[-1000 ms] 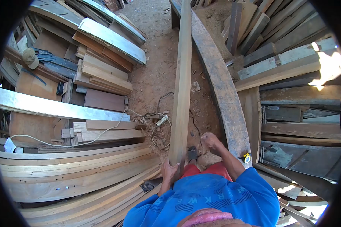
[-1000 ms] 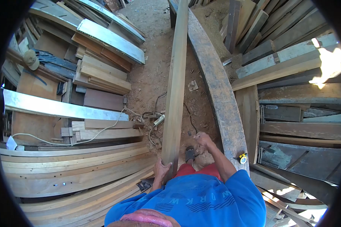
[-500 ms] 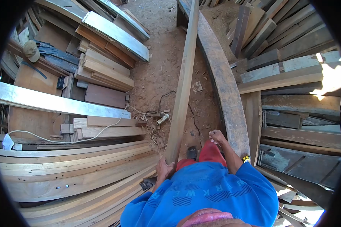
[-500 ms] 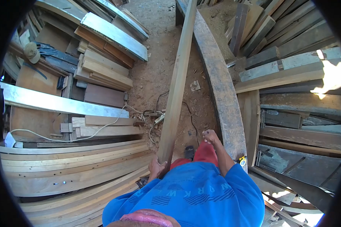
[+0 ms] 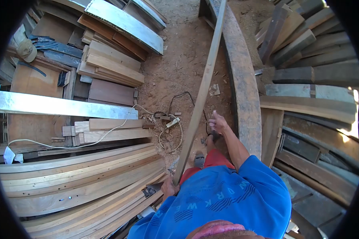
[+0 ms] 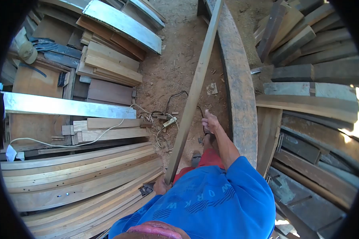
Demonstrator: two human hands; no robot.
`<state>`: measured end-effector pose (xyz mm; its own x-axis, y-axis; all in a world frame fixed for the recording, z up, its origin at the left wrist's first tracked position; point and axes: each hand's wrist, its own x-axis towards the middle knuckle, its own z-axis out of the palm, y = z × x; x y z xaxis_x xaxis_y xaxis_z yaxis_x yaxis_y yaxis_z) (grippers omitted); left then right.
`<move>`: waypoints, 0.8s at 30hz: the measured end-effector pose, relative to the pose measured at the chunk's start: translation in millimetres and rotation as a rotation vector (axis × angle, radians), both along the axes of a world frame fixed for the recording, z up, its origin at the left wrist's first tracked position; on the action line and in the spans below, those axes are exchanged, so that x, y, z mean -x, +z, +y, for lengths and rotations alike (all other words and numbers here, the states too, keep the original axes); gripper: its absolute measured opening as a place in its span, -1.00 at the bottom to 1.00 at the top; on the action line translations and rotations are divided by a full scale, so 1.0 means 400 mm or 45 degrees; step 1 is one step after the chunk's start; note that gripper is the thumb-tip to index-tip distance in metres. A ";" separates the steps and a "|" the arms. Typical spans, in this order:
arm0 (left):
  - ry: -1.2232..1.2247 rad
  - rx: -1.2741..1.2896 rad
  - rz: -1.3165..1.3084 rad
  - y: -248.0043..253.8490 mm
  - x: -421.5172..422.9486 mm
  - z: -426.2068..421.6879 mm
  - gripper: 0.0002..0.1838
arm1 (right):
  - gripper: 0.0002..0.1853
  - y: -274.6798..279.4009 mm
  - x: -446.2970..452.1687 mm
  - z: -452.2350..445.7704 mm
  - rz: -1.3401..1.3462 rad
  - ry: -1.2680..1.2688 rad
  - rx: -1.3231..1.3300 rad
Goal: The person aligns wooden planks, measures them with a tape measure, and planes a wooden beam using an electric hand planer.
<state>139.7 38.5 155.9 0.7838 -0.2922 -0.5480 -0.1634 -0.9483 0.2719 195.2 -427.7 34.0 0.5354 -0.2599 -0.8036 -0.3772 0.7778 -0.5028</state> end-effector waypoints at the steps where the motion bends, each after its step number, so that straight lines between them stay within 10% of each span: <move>1: 0.003 -0.033 -0.003 0.009 0.002 -0.007 -0.40 | -0.34 -0.041 -0.039 -0.033 -0.062 -0.029 -0.081; 13: -0.050 -0.205 -0.004 0.015 -0.059 -0.085 -0.52 | -0.23 -0.089 -0.382 -0.118 -0.413 -0.449 -0.289; 18: 0.106 0.418 0.271 0.050 -0.296 -0.346 -0.27 | -0.14 -0.017 -0.366 -0.094 -0.101 -0.442 -0.046; 24: 0.395 0.428 0.240 -0.197 -0.575 -0.556 -0.29 | -0.15 0.064 -0.373 -0.061 0.149 -0.116 0.137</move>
